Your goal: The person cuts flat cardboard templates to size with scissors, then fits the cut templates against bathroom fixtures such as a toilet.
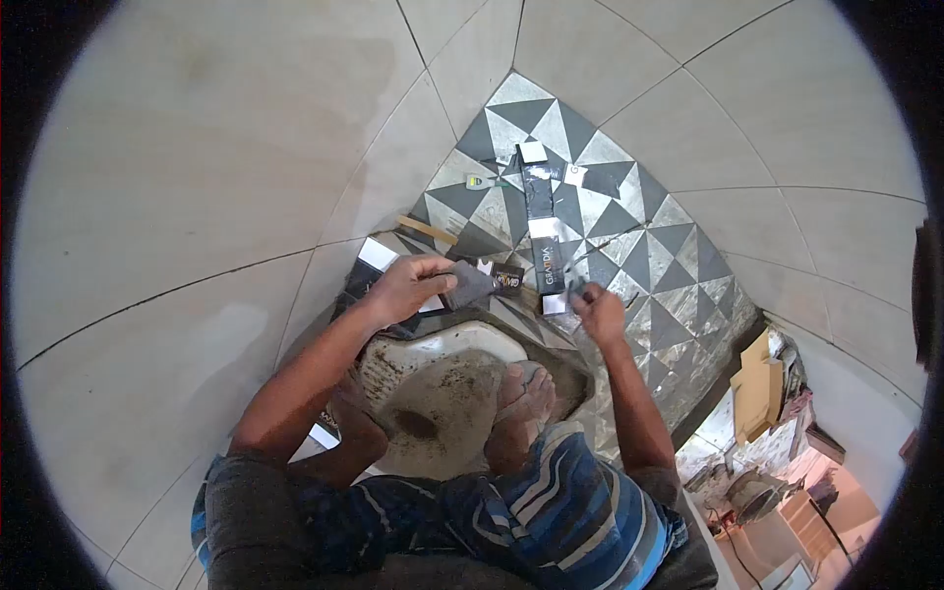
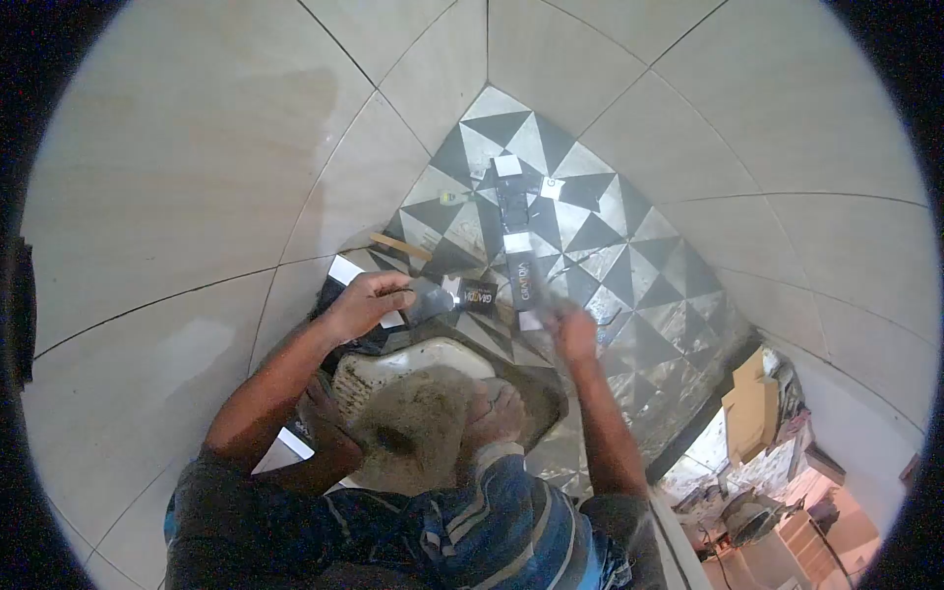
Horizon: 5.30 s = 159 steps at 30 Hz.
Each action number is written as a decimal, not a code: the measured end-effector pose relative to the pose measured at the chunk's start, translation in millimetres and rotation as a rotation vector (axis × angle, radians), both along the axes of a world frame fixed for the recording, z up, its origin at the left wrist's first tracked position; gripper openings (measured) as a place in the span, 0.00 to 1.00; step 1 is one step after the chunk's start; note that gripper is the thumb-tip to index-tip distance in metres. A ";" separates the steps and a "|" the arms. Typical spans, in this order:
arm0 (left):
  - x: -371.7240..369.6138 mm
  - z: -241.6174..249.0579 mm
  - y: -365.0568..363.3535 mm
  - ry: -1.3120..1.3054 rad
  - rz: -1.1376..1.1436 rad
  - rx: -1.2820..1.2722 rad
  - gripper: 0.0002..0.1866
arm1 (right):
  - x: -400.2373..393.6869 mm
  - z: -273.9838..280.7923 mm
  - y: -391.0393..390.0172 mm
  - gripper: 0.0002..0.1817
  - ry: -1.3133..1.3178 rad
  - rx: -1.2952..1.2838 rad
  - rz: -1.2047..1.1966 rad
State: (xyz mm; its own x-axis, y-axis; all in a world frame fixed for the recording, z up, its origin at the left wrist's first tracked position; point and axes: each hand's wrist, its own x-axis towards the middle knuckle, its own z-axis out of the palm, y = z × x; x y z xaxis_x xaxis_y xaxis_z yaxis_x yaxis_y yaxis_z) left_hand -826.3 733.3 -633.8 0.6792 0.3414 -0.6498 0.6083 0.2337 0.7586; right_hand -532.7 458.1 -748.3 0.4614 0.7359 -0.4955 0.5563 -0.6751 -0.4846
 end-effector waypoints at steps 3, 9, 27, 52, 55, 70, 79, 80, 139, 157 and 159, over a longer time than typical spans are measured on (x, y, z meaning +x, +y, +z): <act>-29.7 -20.5 -4.5 -0.158 0.110 -0.167 0.16 | 19.2 -50.0 -16.8 0.22 -0.218 -0.041 -0.058; -78.5 -40.1 -15.0 -0.003 0.133 -0.161 0.11 | 17.1 -86.1 -30.7 0.20 -0.166 -0.054 -0.177; -56.8 -44.1 -52.7 -0.005 0.046 0.833 0.11 | -60.0 1.1 70.0 0.17 0.375 0.246 0.111; -98.9 -34.1 -37.2 0.197 -0.187 0.742 0.16 | -111.2 42.5 103.4 0.11 0.296 0.218 0.405; -99.7 -34.8 -37.4 0.153 -0.163 0.743 0.16 | -112.3 43.6 106.0 0.12 0.262 0.282 0.398; -99.9 -38.2 -38.7 0.189 -0.191 0.756 0.16 | -104.6 41.3 107.8 0.11 0.362 0.255 0.310; -98.5 -35.4 -37.2 0.192 -0.178 0.698 0.15 | -101.6 40.1 111.1 0.10 0.441 0.249 0.323; -98.6 -35.3 -37.8 0.203 -0.177 0.697 0.16 | -101.5 40.6 110.7 0.11 0.434 0.241 0.326; -84.9 -40.6 -66.1 0.145 -0.471 1.232 0.14 | -175.0 46.6 162.3 0.36 0.049 0.015 0.375; -73.9 -37.6 -60.1 0.172 -0.383 0.987 0.17 | -159.2 37.6 153.6 0.41 0.121 0.090 0.427; -72.8 -35.1 -60.4 0.213 -0.415 0.966 0.17 | -153.1 39.0 161.8 0.39 0.209 -0.011 0.354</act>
State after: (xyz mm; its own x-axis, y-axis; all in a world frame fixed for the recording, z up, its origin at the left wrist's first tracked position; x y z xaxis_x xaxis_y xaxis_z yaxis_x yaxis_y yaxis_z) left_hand -899.1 672.9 -668.9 0.7650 0.5426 -0.3468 0.6436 -0.6643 0.3801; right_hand -685.9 619.8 -709.2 0.0688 0.8252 -0.5606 0.6458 -0.4652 -0.6054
